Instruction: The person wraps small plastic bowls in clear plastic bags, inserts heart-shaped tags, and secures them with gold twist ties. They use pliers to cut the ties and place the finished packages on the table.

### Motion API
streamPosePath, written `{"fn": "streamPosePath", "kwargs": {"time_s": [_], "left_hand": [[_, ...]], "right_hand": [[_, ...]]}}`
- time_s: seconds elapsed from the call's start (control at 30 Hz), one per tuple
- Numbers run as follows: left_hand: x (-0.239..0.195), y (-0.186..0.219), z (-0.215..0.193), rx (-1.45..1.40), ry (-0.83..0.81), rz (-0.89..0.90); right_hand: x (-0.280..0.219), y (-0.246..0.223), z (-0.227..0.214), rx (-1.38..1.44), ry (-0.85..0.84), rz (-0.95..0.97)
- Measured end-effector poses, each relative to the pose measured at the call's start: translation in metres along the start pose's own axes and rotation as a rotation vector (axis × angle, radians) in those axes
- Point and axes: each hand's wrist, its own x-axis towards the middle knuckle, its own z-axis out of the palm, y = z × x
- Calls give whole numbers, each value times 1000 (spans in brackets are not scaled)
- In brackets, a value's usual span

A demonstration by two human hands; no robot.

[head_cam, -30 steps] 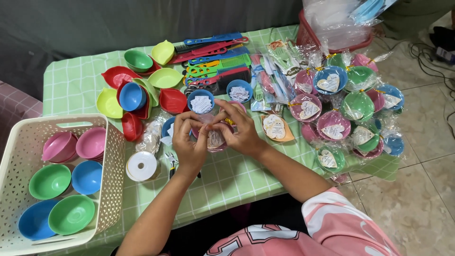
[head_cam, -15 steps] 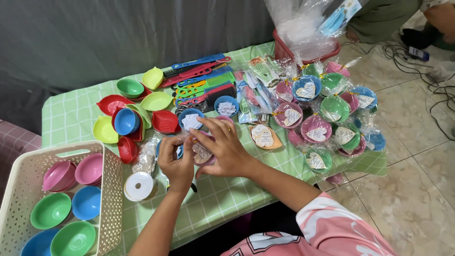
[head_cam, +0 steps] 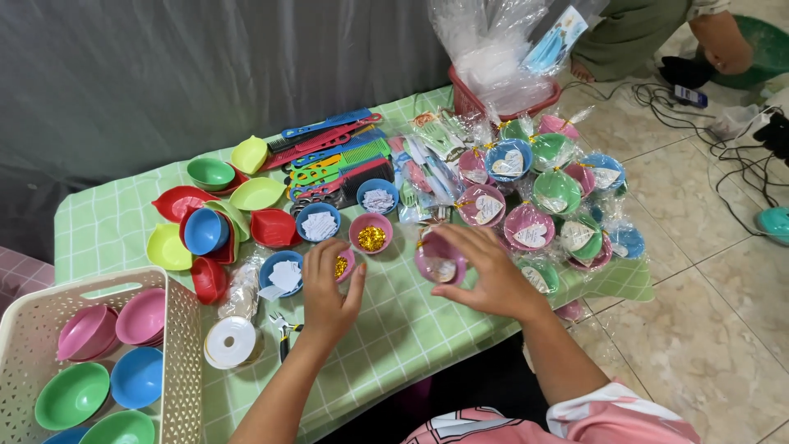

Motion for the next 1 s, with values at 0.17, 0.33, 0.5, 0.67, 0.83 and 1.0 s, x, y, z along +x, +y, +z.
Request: {"fn": "streamPosePath", "kwargs": {"time_s": [0.17,0.33,0.5,0.67,0.83,1.0], "left_hand": [[-2,-6,7,408,-106,34],[-3,-7,8,497,-203,-58],[-7,-22,14,559,-163,71],[-7,-18,16,628,-275,144],[-12,-24,21,725,-319,165],[-9,-23,20,712,-344,146]], "right_hand": [[-35,49,-36,-93,137,62],[-43,60,-92,-208,268,107],[-33,81,-150,-268,435,174],[3,96,-180,-359,331,409],[40,117,-184,-340,164,576],[63,132,-180,-337,32,564]]}}
